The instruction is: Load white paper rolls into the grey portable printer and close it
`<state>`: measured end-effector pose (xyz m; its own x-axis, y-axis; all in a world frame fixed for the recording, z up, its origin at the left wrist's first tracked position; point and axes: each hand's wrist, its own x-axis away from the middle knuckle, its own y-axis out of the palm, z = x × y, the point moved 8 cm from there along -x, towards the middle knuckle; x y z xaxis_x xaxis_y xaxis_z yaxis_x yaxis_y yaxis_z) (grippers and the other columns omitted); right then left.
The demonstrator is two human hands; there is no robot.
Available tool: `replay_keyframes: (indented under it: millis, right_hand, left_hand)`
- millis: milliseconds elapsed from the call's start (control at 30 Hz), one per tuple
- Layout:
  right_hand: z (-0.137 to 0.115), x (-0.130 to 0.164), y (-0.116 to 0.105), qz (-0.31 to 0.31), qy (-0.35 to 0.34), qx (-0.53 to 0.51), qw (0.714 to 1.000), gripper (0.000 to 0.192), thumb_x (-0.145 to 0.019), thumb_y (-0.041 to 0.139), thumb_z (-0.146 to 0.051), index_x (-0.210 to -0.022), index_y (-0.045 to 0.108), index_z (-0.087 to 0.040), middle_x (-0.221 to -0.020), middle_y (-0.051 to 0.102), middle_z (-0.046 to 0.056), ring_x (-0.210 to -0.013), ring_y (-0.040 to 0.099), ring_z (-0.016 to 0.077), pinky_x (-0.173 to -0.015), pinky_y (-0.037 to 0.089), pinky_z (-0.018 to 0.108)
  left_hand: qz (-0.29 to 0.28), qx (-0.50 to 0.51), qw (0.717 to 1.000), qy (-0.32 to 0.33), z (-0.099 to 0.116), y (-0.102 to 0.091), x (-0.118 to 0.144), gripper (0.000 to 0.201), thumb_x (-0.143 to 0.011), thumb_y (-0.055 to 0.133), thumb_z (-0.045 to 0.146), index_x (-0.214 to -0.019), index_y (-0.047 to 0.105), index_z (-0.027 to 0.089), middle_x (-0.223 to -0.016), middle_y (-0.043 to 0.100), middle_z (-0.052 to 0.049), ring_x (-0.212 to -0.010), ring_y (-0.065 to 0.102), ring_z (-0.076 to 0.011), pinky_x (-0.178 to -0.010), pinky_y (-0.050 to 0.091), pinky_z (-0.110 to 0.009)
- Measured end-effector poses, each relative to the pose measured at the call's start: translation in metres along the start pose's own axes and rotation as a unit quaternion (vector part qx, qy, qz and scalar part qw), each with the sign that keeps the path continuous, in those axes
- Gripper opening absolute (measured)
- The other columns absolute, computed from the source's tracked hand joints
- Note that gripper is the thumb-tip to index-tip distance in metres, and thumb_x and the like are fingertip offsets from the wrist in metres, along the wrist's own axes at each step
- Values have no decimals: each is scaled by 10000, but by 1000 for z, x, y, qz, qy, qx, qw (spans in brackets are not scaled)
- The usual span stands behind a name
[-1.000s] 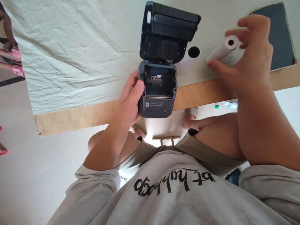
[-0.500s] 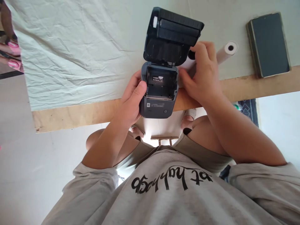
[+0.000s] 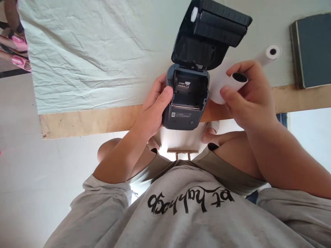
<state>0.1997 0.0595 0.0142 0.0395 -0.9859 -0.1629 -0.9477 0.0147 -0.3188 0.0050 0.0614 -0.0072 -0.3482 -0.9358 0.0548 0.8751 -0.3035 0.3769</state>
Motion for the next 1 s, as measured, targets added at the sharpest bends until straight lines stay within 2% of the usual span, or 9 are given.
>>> replay_keyframes:
  millis: [133, 267, 367, 467, 633, 767, 900, 1000]
  right_hand:
    - [-9, 4, -3, 9, -7, 30, 999, 323, -743, 751, -420, -1001, 569, -356, -904, 518, 15, -837, 547, 191, -676, 508, 348]
    - [4, 6, -4, -5, 53, -121, 991, 504, -746, 749, -357, -1177, 495, -415, -952, 569, -13, -743, 574, 155, -670, 532, 342]
    - [18, 8, -2, -16, 118, -216, 969, 355, -800, 670, -370, -1136, 562, -340, -856, 540, -11, -707, 558, 139, -588, 515, 306]
    - [20, 11, -1, -38, 148, -192, 969, 271, -808, 671, -398, -1054, 606, -305, -868, 528, -4, -709, 532, 125, -561, 466, 277]
    - [2, 10, -4, -39, 77, -87, 993, 311, -808, 692, -436, -1094, 604, -353, -818, 526, -15, -682, 508, 118, -632, 480, 294]
    - [16, 10, -4, -16, 112, -161, 981, 403, -785, 718, -435, -1158, 567, -404, -923, 565, -23, -739, 569, 121, -643, 539, 295]
    - [30, 9, -3, -26, 158, -200, 967, 282, -889, 577, -417, -1170, 575, -386, -924, 540, -5, -828, 579, 144, -675, 556, 307]
    - [28, 8, -5, -34, 151, -190, 969, 258, -897, 558, -422, -1151, 591, -386, -905, 527, -4, -784, 567, 132, -615, 537, 270]
  left_hand:
    - [22, -4, 1000, -4, -1, -2, -2, 320, -939, 474, 483, -1162, 584, 282, -1105, 668, -7, -1127, 650, -181, -757, 606, -270]
    - [29, -24, 999, -11, 0, 0, -4, 360, -917, 492, 523, -1155, 596, 272, -1134, 659, -12, -1152, 635, -212, -799, 589, -305]
    - [35, -36, 999, -15, 2, 1, -5, 356, -921, 477, 533, -1121, 612, 272, -1110, 662, -8, -1154, 629, -213, -817, 583, -314]
    - [33, -41, 999, -14, 3, 2, -6, 338, -928, 469, 522, -1082, 626, 266, -1086, 666, -5, -1120, 641, -200, -814, 577, -307]
    - [32, -43, 998, -18, 3, 3, -7, 353, -929, 457, 528, -1071, 628, 254, -1092, 660, -20, -1108, 641, -205, -834, 567, -322]
    - [33, -47, 998, -18, 2, 2, -6, 354, -930, 449, 530, -1071, 623, 256, -1090, 657, -24, -1060, 648, -196, -783, 561, -305]
    - [27, -37, 999, -18, 0, 3, -6, 364, -933, 442, 525, -1103, 606, 248, -1080, 650, -34, -944, 665, -189, -744, 570, -340]
    - [28, -32, 999, -17, 1, 3, -5, 346, -936, 450, 509, -1090, 610, 244, -1082, 644, -28, -932, 659, -178, -745, 571, -337]
